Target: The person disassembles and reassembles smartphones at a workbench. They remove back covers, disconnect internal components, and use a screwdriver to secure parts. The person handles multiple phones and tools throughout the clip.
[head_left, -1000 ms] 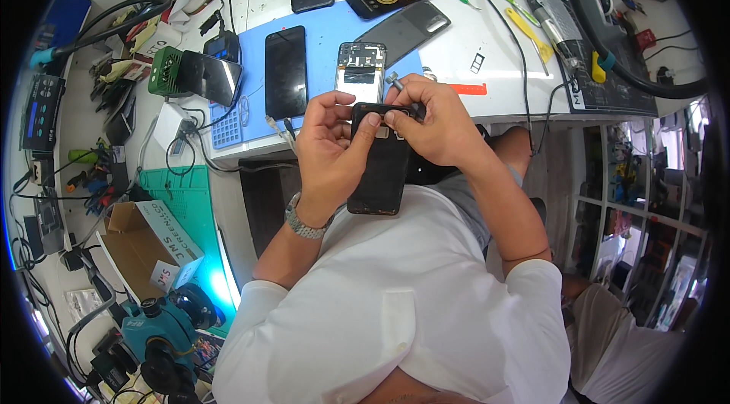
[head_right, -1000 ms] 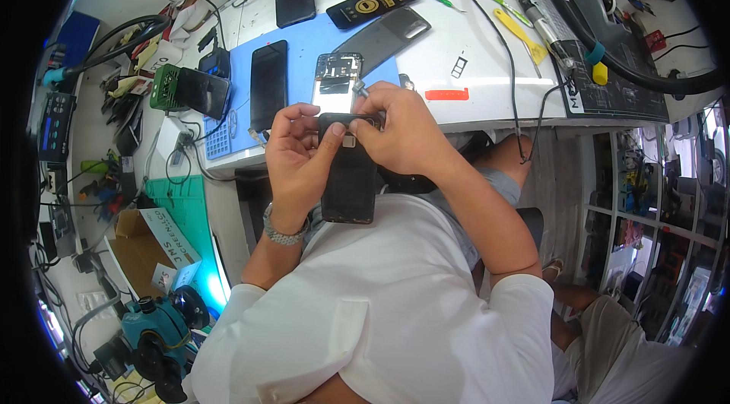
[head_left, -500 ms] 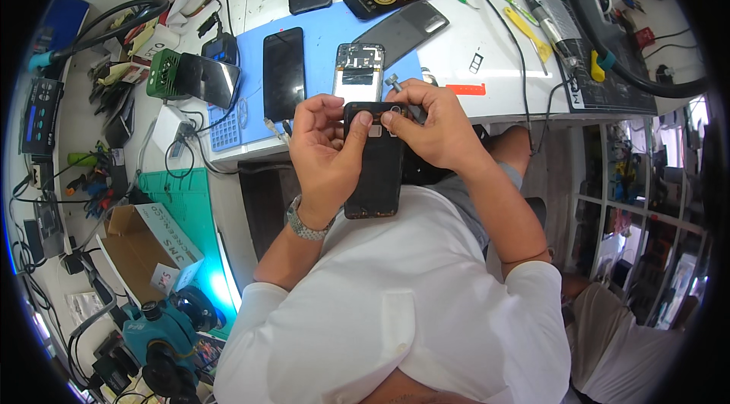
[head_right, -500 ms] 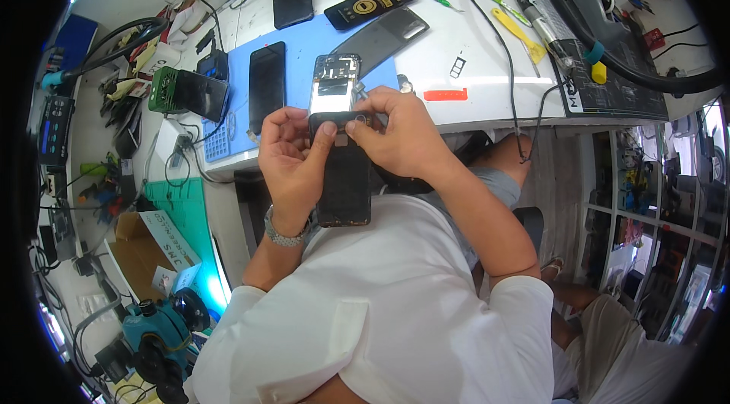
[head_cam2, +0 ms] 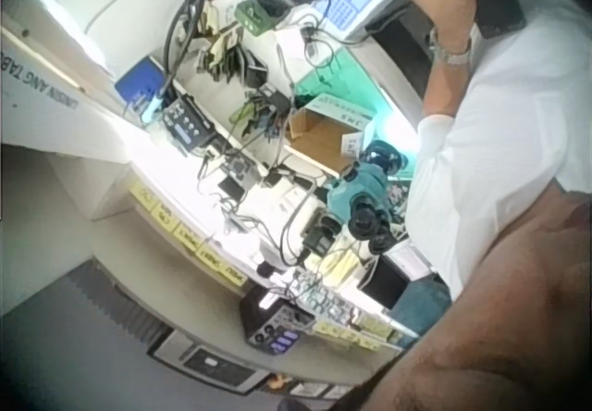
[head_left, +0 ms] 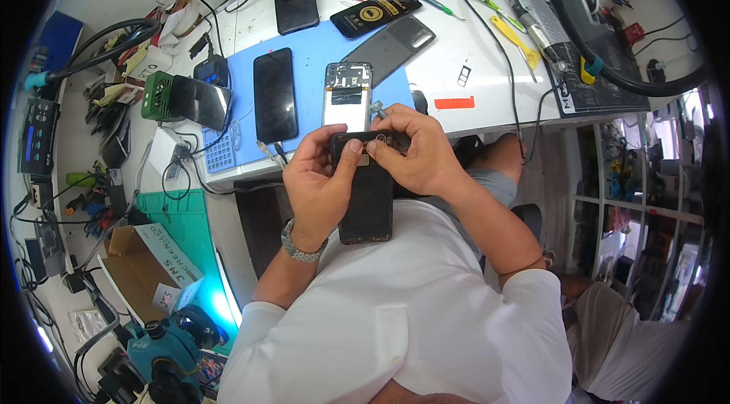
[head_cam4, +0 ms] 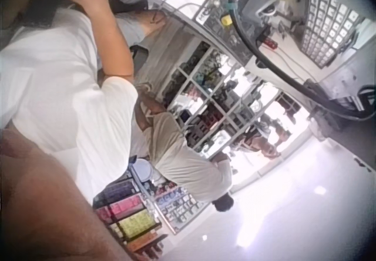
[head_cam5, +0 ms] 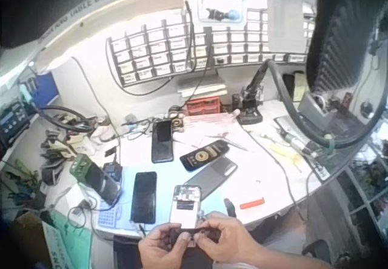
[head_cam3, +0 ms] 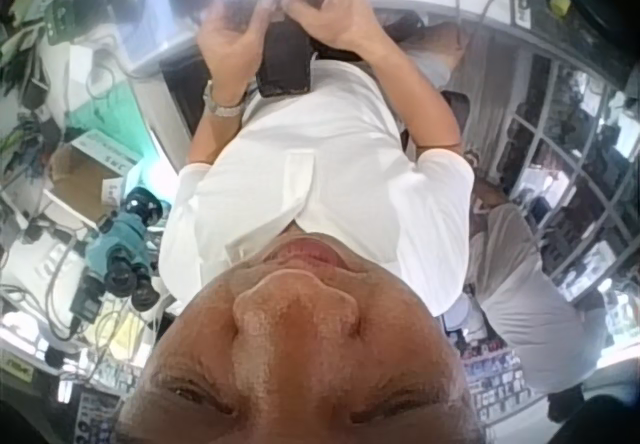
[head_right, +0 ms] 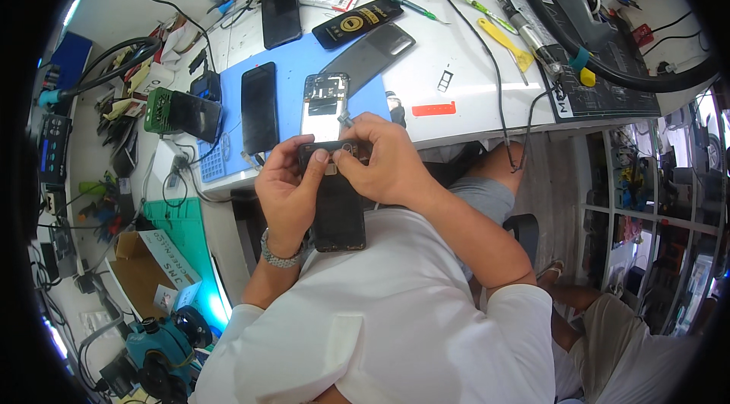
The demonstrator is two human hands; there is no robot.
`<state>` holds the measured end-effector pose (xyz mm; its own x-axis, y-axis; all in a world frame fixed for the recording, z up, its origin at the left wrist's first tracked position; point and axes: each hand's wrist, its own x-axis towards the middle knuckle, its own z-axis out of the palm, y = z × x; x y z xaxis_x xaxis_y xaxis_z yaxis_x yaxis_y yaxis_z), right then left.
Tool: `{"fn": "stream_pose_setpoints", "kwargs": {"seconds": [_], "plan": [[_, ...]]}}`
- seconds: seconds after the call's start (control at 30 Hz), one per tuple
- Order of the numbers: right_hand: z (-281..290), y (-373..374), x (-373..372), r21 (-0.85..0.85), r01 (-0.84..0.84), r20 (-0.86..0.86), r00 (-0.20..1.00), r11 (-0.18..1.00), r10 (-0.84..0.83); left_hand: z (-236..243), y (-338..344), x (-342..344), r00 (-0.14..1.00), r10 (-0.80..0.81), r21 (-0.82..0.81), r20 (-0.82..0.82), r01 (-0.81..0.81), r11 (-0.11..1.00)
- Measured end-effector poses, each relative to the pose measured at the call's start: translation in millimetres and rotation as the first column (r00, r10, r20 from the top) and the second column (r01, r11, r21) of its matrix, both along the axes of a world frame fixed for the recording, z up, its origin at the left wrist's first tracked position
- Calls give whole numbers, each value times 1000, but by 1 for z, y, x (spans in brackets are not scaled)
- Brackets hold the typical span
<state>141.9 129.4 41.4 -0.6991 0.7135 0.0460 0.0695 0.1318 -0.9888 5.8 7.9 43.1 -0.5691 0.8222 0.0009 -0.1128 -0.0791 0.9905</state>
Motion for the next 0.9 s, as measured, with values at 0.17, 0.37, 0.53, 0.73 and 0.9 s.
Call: {"fn": "stream_pose_setpoints", "kwargs": {"seconds": [0.17, 0.37, 0.53, 0.73, 0.9], "plan": [[-3, 0, 0, 16, 8, -31, 1000, 1000, -8, -5, 2, 3, 998, 48, 51, -38, -46, 998], [-8, -2, 0, 89, 28, -29, 999, 996, -25, -15, 2, 5, 1000, -10, 55, -27, 11, 998], [3, -2, 1, 110, 13, -6, 1000, 994, -13, -9, 4, -1, 1000, 23, 17, -19, -23, 1000], [4, 50, 20, 362, 285, 131, 927, 887, -351, -5, 11, -12, 993, 115, 6, 25, -115, 993], [-20, 94, 39, 711, 267, 175, 829, 650, -532, -1, 11, -26, 985, 173, 1, 9, -173, 985]]}}
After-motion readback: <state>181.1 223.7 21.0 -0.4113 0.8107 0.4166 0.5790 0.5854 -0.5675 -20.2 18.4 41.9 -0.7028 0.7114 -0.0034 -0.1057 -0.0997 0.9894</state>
